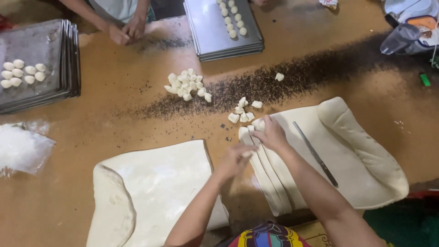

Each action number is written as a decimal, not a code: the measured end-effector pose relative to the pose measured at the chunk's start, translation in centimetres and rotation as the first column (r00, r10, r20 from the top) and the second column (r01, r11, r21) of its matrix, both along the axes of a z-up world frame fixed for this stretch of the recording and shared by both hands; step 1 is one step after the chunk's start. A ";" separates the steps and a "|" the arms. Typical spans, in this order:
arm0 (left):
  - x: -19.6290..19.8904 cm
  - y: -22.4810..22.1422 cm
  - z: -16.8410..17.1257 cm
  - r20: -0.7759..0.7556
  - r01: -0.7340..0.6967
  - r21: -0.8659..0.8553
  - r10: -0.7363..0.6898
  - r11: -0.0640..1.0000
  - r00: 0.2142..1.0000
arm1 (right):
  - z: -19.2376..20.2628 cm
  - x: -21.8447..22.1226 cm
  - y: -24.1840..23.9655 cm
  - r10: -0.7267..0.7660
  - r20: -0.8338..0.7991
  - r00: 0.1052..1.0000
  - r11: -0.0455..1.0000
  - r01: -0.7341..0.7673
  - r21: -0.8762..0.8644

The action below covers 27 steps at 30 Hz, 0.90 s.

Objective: Cutting dough into small pieces and rolling them into uniform balls on a bakery work table.

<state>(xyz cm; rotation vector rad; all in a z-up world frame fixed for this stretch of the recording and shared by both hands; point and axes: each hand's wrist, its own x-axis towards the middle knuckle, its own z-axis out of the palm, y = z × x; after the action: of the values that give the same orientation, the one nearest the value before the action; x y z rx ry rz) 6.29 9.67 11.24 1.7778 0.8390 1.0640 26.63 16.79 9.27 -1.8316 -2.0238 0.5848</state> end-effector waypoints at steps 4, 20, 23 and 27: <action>-2.0 1.5 1.5 -0.343 -0.128 -0.212 0.049 0.969 0.938 | 3.3 -3.1 -2.3 0.145 -0.103 0.984 0.984 -0.133 0.115; 4.3 -2.3 -0.3 -0.333 -0.218 0.019 0.212 0.976 0.919 | 3.6 2.9 -2.3 0.157 -0.033 0.987 0.986 -0.154 0.068; 4.0 -3.1 2.5 -0.363 -0.257 -0.049 0.223 0.965 0.905 | 3.4 2.2 -4.5 0.404 -0.233 0.885 0.898 -0.334 0.288; 2.8 0.5 2.7 -0.442 -0.142 0.182 0.210 0.973 0.872 | 5.6 1.9 -5.8 0.622 -0.368 0.691 0.747 -0.384 0.542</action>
<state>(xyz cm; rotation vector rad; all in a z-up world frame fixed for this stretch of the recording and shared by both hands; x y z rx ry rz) 9.11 10.16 13.96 2.1528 1.2598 0.8380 28.53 11.03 14.86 -0.7022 -2.0346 0.6376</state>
